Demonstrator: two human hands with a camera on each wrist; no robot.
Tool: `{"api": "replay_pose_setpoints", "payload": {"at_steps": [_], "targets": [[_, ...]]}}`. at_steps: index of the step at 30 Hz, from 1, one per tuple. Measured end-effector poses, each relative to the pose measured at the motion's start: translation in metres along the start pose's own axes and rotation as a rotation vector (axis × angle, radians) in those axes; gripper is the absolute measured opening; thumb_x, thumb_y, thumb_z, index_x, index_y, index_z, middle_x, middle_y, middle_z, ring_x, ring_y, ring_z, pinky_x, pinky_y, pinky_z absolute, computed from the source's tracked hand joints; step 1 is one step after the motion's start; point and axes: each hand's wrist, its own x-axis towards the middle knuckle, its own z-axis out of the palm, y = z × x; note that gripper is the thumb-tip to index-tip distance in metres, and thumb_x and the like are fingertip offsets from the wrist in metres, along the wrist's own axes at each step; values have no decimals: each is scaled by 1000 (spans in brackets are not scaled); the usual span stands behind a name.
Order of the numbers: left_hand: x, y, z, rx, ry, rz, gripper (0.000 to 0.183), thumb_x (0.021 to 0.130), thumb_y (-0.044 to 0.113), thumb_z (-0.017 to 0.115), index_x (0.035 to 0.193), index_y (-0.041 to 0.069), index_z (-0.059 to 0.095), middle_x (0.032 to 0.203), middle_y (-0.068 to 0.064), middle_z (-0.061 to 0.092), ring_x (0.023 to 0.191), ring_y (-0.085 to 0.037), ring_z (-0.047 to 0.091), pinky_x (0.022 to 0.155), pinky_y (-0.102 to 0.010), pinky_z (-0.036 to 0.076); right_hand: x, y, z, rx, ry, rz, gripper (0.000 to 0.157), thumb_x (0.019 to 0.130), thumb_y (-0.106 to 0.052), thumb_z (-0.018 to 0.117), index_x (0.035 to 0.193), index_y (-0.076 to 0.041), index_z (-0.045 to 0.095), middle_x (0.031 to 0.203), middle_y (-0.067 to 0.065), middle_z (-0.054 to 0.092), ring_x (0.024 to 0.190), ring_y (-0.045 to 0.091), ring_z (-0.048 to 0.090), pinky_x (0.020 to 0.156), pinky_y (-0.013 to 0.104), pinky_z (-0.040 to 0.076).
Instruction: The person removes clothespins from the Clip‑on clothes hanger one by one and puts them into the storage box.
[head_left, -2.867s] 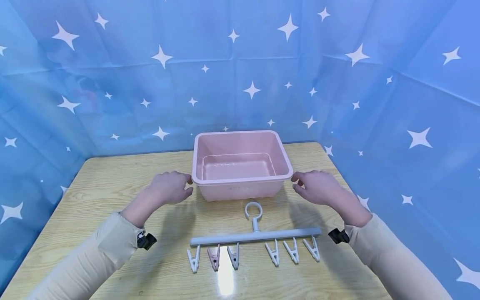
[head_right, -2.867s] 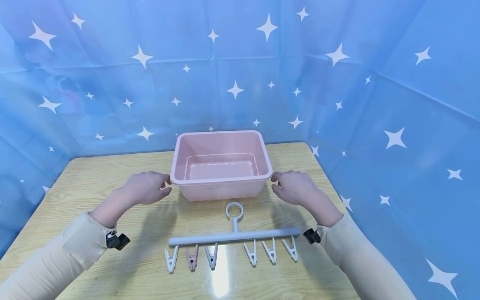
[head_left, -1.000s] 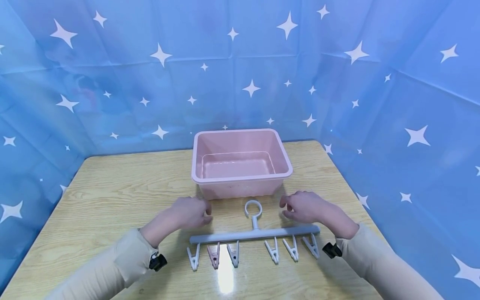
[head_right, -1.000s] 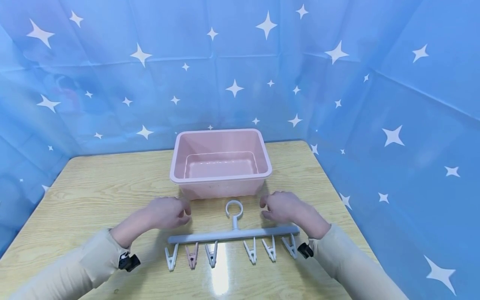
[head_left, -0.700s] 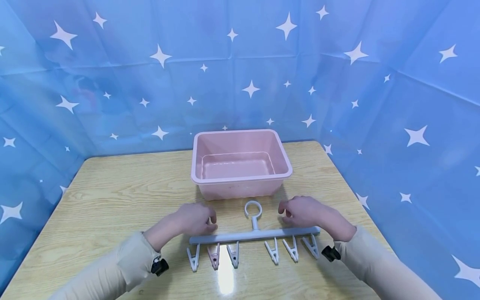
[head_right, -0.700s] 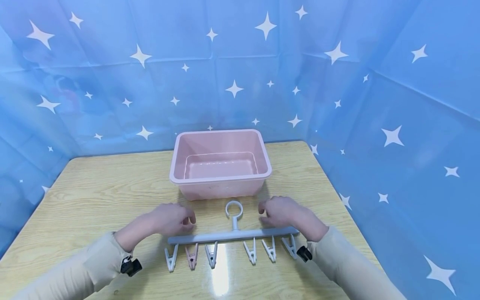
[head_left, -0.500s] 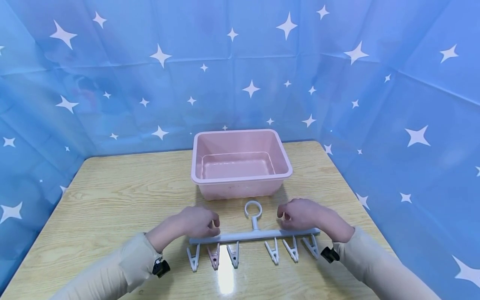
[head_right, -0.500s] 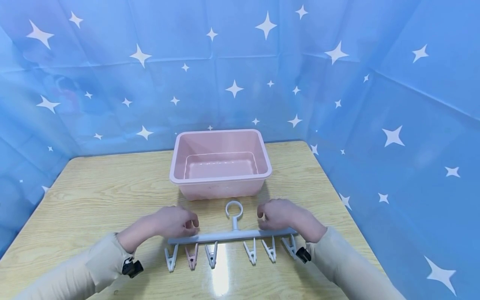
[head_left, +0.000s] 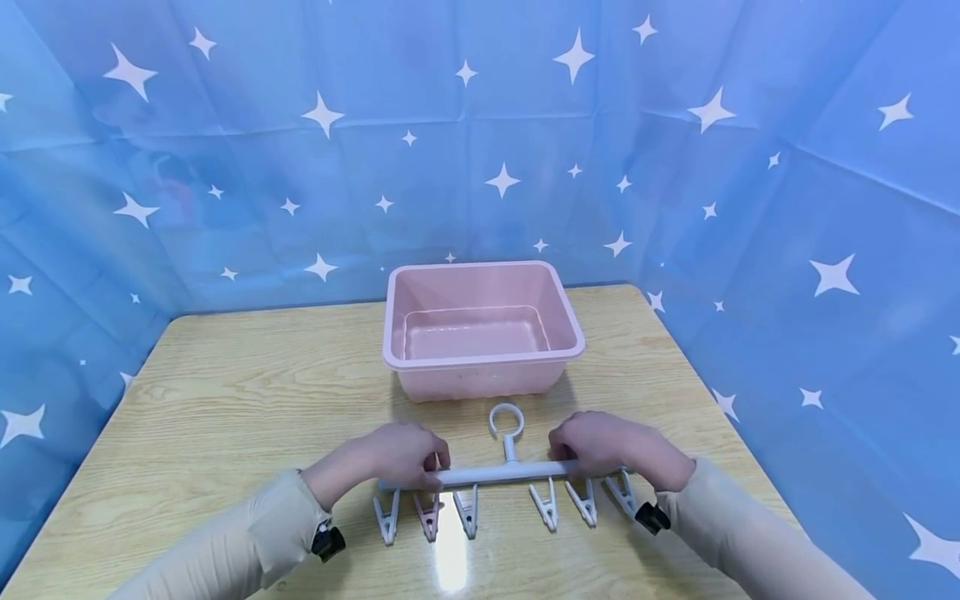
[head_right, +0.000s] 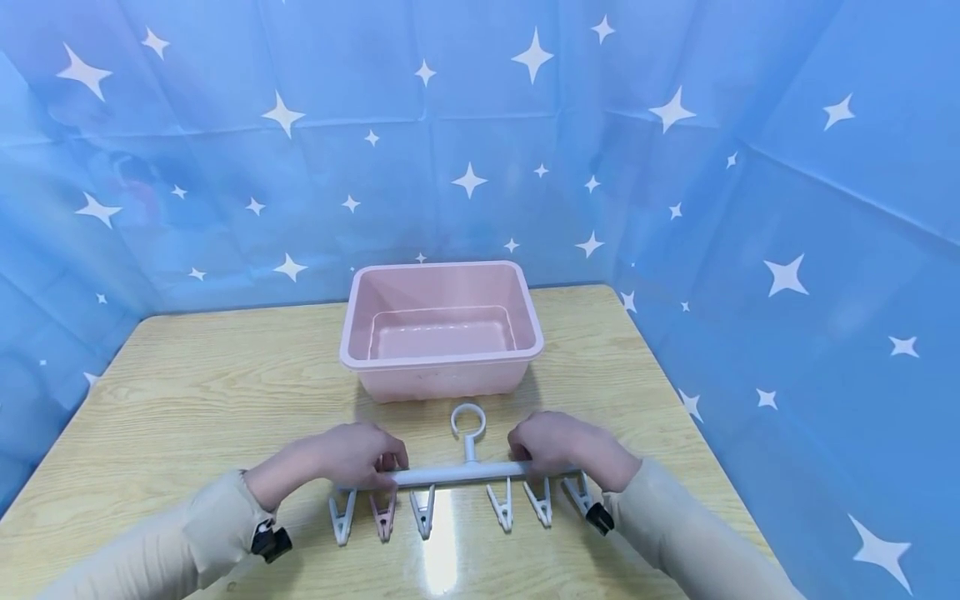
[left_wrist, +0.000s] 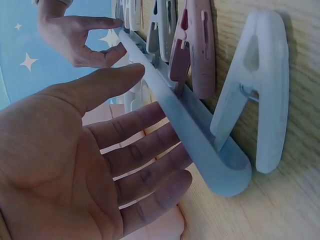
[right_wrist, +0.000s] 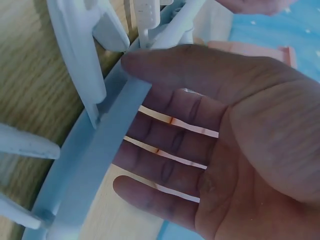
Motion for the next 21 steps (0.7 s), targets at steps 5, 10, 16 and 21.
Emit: {"api": "replay_pose_setpoints", "payload": {"at_steps": [5,10,16,21], "targets": [[0,1,1,19,18,29,22,89,35,73,104,18,71,81,13,64,71,-1,53,66,-21,45,0,-1,1,-21,-18,-23,20,82,-14,78,79,-21,59,72,-9,56,64,4,46,61,22,42],[0,2,1,26,22,54,24,91,38,71,103,18,71,82,12,65,71,0,54,67,-21,45,-4,-3,-2,-13,-25,-38,22,82,-10,77,78,-20,58,71,-9,54,64,3,44,60,21,40],[1,1,3,26,32,76,22,93,36,69,105,18,71,81,12,65,71,-1,54,69,-22,47,-10,-7,-7,-28,13,-85,23,84,-4,73,79,-19,57,69,-9,51,62,3,41,58,19,36],[0,3,3,14,32,90,22,94,35,68,106,17,71,80,12,64,70,0,53,69,-21,46,-13,-10,-10,-41,31,-124,23,86,-5,74,80,-19,57,68,-9,50,62,2,39,58,18,35]]}}
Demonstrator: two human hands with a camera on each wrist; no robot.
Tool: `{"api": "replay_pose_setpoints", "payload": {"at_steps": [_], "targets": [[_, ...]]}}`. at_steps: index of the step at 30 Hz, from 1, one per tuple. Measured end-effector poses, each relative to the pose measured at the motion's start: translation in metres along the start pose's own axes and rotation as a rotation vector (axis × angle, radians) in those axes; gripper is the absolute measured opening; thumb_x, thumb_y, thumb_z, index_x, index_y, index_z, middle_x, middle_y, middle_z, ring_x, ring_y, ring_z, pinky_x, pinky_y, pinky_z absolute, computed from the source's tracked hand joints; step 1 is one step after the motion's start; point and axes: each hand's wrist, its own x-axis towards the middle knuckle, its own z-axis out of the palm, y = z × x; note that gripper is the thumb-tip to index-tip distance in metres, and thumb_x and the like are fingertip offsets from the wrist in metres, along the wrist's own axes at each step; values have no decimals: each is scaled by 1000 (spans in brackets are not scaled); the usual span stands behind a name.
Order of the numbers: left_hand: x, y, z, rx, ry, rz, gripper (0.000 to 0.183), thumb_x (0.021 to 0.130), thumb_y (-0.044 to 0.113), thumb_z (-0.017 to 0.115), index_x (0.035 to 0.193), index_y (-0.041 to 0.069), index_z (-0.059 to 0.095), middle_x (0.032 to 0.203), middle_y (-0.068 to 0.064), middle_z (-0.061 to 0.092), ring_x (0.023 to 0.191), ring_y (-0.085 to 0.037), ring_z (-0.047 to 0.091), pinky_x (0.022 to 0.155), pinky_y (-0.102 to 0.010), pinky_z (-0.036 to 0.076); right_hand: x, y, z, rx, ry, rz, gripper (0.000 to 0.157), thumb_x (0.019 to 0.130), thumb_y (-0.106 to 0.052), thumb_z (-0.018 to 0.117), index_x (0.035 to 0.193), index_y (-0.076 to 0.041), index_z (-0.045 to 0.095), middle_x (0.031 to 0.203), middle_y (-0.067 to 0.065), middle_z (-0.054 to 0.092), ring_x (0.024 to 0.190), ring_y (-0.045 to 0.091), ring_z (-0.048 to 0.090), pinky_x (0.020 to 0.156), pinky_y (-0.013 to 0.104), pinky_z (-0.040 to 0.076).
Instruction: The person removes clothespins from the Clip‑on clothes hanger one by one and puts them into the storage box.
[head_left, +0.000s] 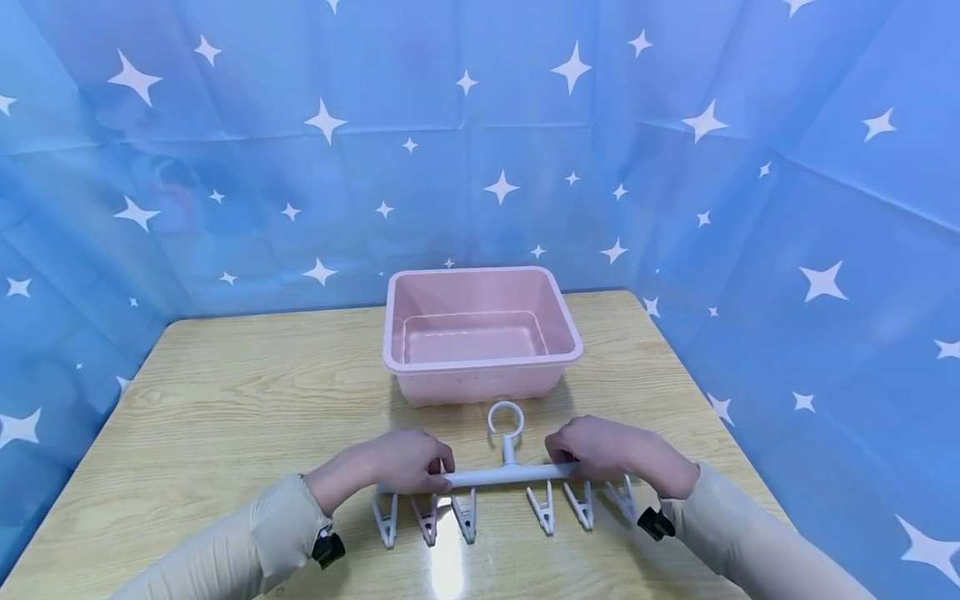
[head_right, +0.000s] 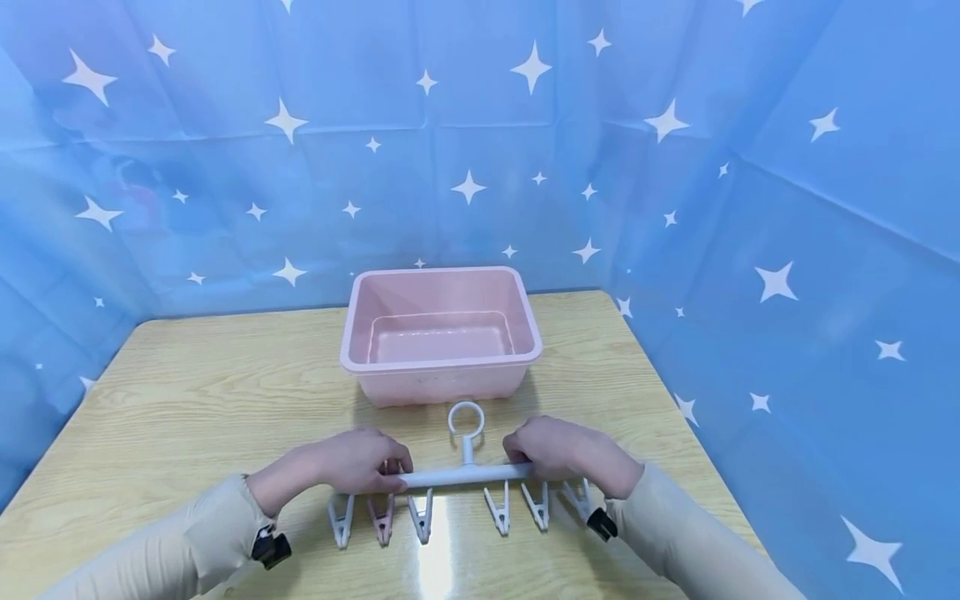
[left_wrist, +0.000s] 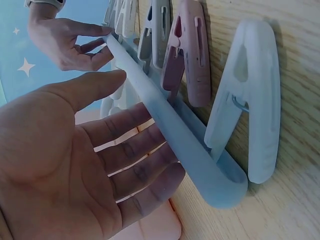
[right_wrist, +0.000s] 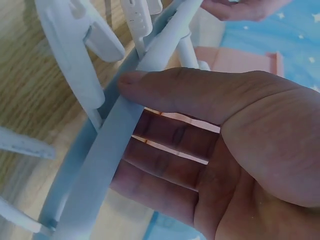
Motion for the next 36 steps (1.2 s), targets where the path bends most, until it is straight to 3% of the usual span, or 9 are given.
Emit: {"api": "replay_pose_setpoints", "payload": {"at_steps": [5,10,21,31,36], "targets": [[-1,3,0,-13,-3,1,22,95,37,67,106,19,72,81,13,64,70,0,53,68,-21,46,-2,-3,-3,-20,5,-27,23,86,-8,76,80,-19,56,68,-10,47,62,2,37,58,18,34],[-1,4,4,-37,9,49,20,97,38,63,103,21,73,79,15,63,68,2,52,66,-19,45,-4,-6,-9,-39,8,-69,24,84,-5,75,81,-19,57,69,-9,49,62,1,38,58,17,35],[4,1,12,-173,4,67,29,105,41,48,99,21,68,71,14,56,62,2,50,60,-18,45,-9,-9,-26,-6,0,-95,21,84,-5,74,81,-18,58,70,-6,54,63,1,38,58,17,36],[-3,-2,12,-270,92,114,31,104,43,50,104,17,67,72,14,57,57,2,53,59,-17,48,-9,-6,-32,-9,23,-106,20,83,-5,74,83,-20,59,72,-9,56,63,0,41,59,17,39],[-7,-6,9,-235,163,114,31,103,46,50,100,19,66,68,15,53,53,4,52,55,-16,47,-8,-4,-37,15,60,-118,18,84,-8,72,85,-21,60,73,-13,56,64,-1,43,60,17,40]]}}
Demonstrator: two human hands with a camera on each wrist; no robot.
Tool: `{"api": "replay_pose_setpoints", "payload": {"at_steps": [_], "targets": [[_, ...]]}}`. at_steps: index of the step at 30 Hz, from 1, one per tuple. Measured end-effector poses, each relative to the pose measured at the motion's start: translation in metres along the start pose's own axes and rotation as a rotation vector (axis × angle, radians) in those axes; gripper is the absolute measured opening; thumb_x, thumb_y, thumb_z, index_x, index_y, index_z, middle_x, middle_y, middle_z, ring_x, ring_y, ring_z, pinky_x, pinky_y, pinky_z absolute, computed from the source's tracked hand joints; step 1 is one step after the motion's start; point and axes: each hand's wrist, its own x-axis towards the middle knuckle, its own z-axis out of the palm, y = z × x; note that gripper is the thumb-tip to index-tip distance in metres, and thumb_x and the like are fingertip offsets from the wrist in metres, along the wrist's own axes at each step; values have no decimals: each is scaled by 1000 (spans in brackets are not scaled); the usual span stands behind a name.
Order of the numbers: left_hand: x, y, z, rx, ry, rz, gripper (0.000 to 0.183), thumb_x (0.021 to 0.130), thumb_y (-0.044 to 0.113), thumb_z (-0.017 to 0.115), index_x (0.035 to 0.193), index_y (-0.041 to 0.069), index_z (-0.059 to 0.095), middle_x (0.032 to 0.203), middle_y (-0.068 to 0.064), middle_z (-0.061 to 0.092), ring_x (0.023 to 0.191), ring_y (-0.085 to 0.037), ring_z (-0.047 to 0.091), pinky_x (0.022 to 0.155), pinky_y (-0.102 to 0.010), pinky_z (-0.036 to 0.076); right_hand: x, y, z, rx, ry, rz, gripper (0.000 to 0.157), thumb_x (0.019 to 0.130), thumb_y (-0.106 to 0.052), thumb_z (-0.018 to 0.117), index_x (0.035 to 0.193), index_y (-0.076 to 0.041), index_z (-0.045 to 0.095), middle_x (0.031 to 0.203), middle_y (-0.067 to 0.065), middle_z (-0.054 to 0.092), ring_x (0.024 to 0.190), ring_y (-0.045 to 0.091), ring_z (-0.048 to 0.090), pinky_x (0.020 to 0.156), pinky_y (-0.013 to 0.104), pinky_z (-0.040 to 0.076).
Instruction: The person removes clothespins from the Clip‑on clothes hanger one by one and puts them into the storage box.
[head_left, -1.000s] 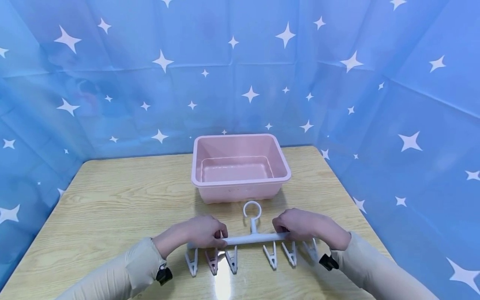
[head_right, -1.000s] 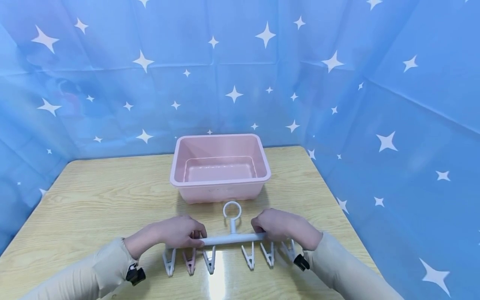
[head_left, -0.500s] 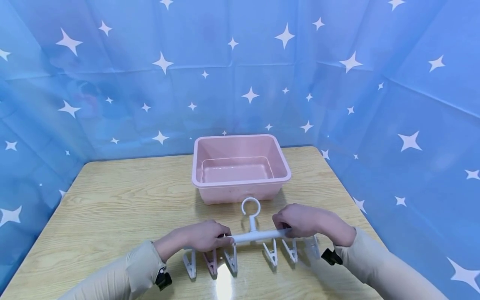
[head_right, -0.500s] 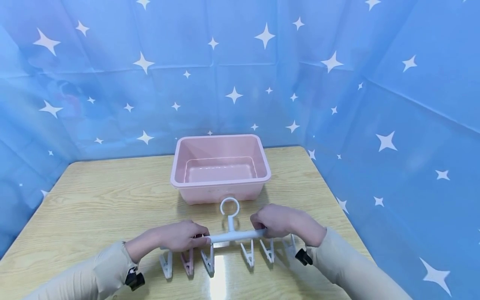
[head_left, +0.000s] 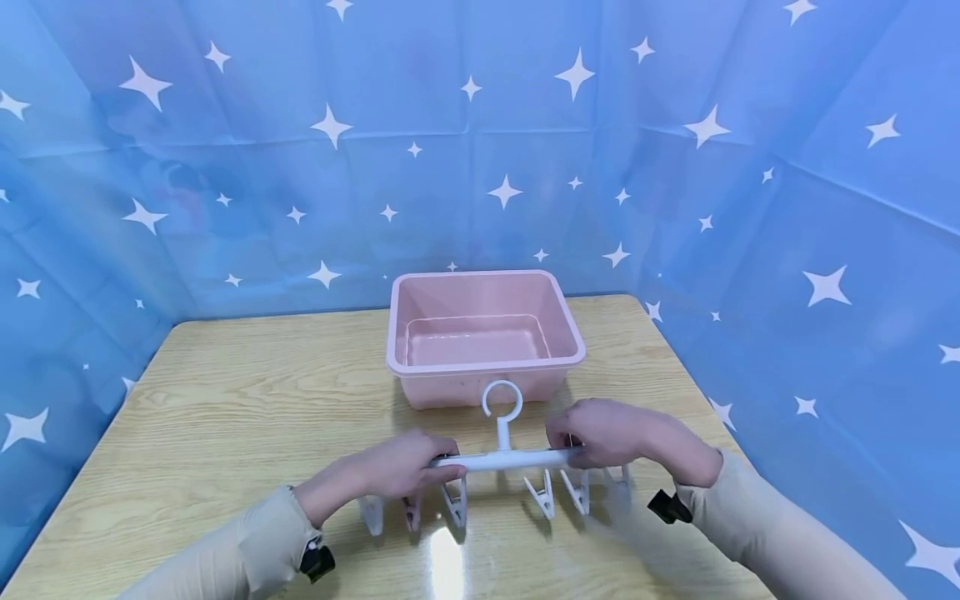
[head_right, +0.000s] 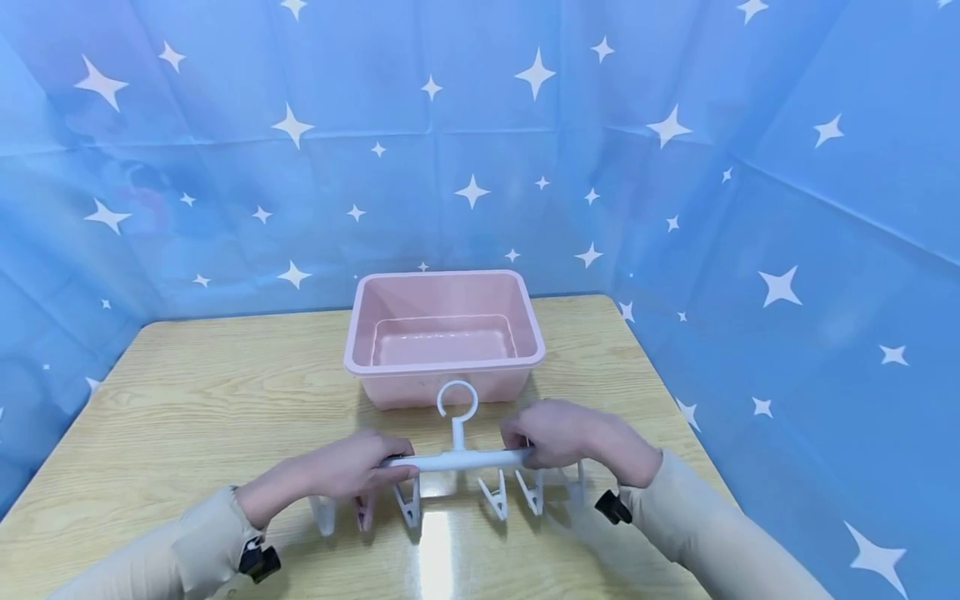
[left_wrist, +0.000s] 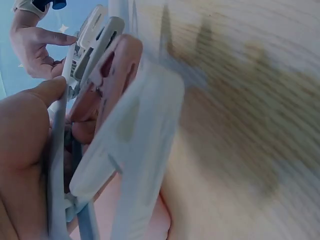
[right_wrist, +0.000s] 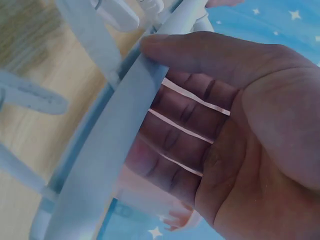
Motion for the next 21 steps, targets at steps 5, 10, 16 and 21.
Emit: {"api": "replay_pose_setpoints", "payload": {"at_steps": [5,10,16,21], "targets": [[-7,-2,-8,-5,51,11,33,104,47,48,98,19,65,66,7,60,45,5,55,55,-16,50,0,3,-9,49,48,-16,12,89,-12,71,96,-19,63,80,-13,62,68,-2,50,63,18,45],[-15,-3,-15,-6,84,-12,35,104,49,46,97,19,63,67,3,64,42,6,57,62,-16,53,-1,5,-18,52,96,-12,9,94,-19,68,103,-18,66,81,-14,62,68,-3,51,63,19,46],[-22,-3,-23,-113,72,-50,37,104,47,47,99,13,60,69,7,60,43,-1,63,52,-21,56,1,6,-28,50,122,-14,4,97,-24,66,99,-21,66,77,-15,58,65,-2,46,62,19,42],[-26,-6,-29,-124,88,-64,35,104,49,46,95,17,57,69,4,57,45,-3,64,52,-23,56,3,8,-34,45,149,-8,4,97,-27,65,96,-24,65,75,-17,56,63,-1,46,62,19,42]]}}
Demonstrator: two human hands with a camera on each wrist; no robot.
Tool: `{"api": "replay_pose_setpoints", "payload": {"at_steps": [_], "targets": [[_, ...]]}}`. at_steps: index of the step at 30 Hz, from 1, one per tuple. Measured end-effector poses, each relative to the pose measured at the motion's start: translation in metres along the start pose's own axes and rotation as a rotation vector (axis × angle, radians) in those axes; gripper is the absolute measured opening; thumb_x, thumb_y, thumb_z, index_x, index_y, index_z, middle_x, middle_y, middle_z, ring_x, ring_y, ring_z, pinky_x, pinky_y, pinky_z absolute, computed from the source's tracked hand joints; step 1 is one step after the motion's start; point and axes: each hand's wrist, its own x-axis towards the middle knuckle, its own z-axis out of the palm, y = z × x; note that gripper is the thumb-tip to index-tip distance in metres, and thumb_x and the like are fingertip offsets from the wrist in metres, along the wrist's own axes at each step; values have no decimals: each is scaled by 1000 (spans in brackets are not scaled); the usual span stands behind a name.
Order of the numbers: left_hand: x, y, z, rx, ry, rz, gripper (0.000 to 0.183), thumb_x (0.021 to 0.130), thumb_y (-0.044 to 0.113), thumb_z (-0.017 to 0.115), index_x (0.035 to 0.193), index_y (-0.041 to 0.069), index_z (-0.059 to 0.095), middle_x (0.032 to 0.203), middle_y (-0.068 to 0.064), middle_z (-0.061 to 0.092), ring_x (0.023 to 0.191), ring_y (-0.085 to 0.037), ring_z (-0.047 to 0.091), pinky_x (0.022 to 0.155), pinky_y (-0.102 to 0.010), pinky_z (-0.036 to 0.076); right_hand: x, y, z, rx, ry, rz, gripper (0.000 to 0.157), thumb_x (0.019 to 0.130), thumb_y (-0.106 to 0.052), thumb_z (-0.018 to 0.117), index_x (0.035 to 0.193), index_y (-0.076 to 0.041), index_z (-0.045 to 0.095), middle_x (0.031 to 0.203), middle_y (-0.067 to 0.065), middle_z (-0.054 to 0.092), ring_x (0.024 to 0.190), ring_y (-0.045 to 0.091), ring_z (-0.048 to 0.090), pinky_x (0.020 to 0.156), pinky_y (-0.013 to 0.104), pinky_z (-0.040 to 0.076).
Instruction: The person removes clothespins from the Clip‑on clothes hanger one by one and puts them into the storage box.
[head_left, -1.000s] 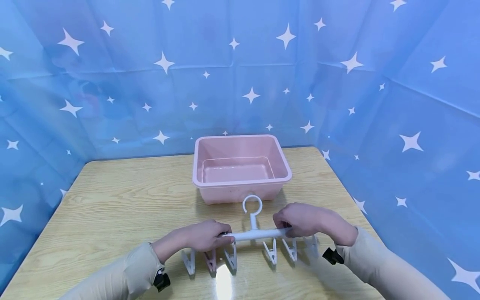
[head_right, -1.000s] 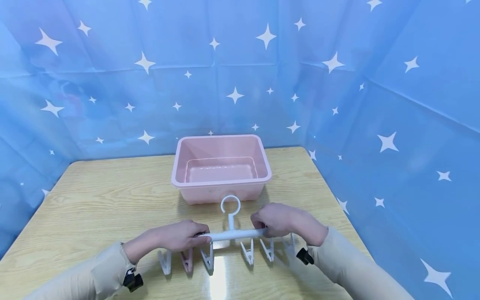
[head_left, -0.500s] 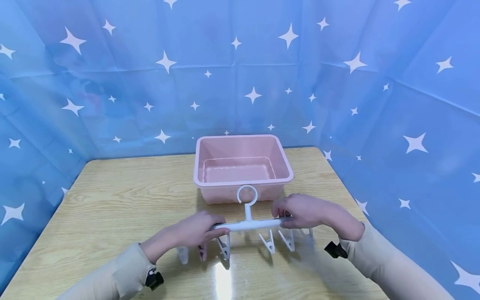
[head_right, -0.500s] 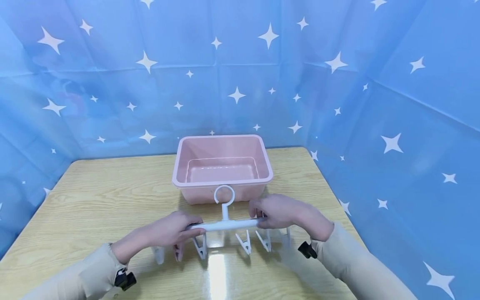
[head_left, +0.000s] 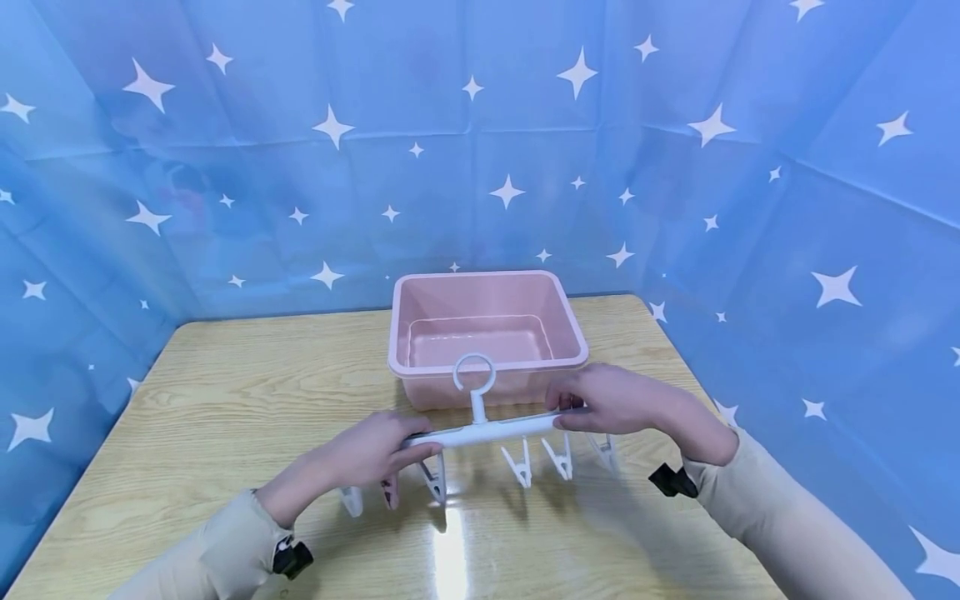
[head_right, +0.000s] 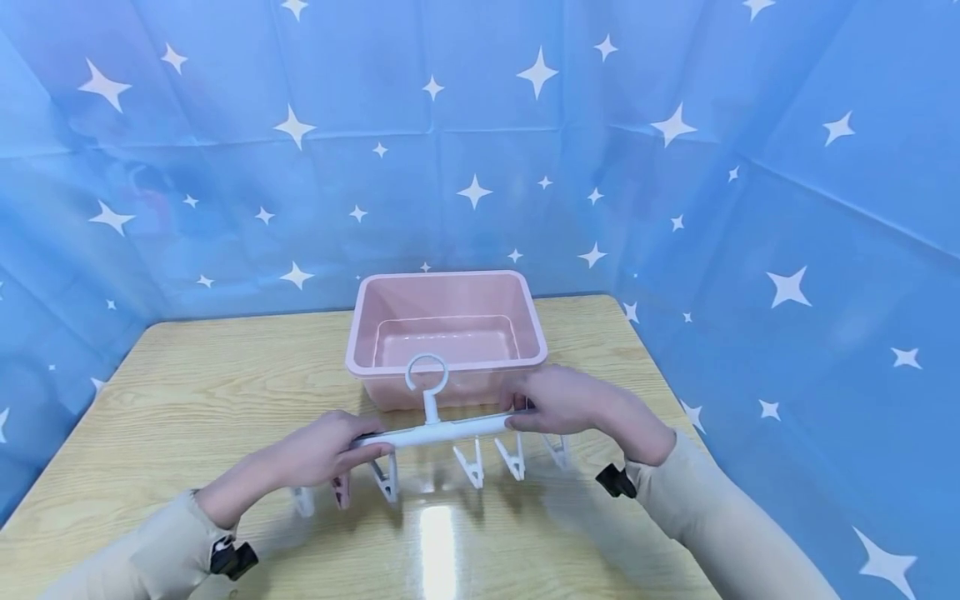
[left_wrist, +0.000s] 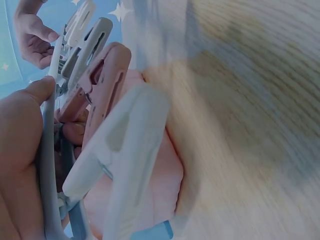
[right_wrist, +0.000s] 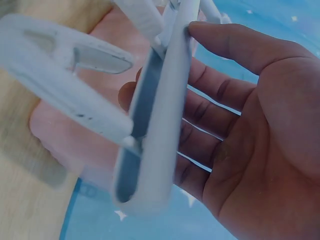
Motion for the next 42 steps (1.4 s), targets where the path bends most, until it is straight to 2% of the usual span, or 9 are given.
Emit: {"api": "replay_pose_setpoints", "payload": {"at_steps": [9,14,17,18,21,26,36,42], "targets": [[-4,-3,-11,91,77,-5,34,103,53,43,94,23,56,64,6,51,44,0,63,56,-21,52,5,0,-12,-1,57,12,10,97,-29,65,99,-19,66,78,-15,57,64,0,48,63,19,44],[-7,-4,-16,119,116,-4,31,103,52,45,95,25,57,64,8,50,45,2,61,54,-21,50,9,1,-18,30,61,30,6,98,-28,65,101,-23,66,79,-14,59,63,2,50,63,20,45],[-9,-5,-20,186,163,17,29,103,50,46,97,25,59,65,11,51,47,4,57,54,-20,48,13,1,-21,48,72,49,4,98,-28,65,101,-26,66,81,-14,60,64,4,52,64,21,46],[-9,-6,-21,220,184,25,30,103,51,46,97,25,60,66,13,51,48,5,55,55,-20,47,14,2,-22,52,78,54,4,98,-28,65,101,-26,65,81,-14,61,65,4,53,64,21,46],[-10,-7,-25,240,208,25,31,104,50,46,101,24,62,70,15,56,47,5,57,62,-21,49,18,2,-25,58,93,65,5,98,-29,65,102,-26,65,80,-14,61,65,3,53,64,22,47],[-12,-10,-28,155,190,-3,32,104,50,46,104,22,62,79,12,64,46,2,63,71,-22,55,22,3,-29,70,109,68,7,98,-30,65,104,-27,65,78,-15,62,61,2,52,61,22,46],[-15,-13,-33,146,229,22,30,104,47,48,106,22,63,69,14,63,45,4,62,66,-20,54,21,8,-35,99,196,65,4,99,-30,64,101,-29,67,78,-15,61,58,3,48,59,21,45],[-17,-14,-36,107,237,18,31,104,45,49,109,18,64,71,11,64,45,1,63,61,-19,55,19,12,-37,133,235,100,6,100,-33,62,99,-31,67,77,-15,63,61,7,53,58,22,45]]}}
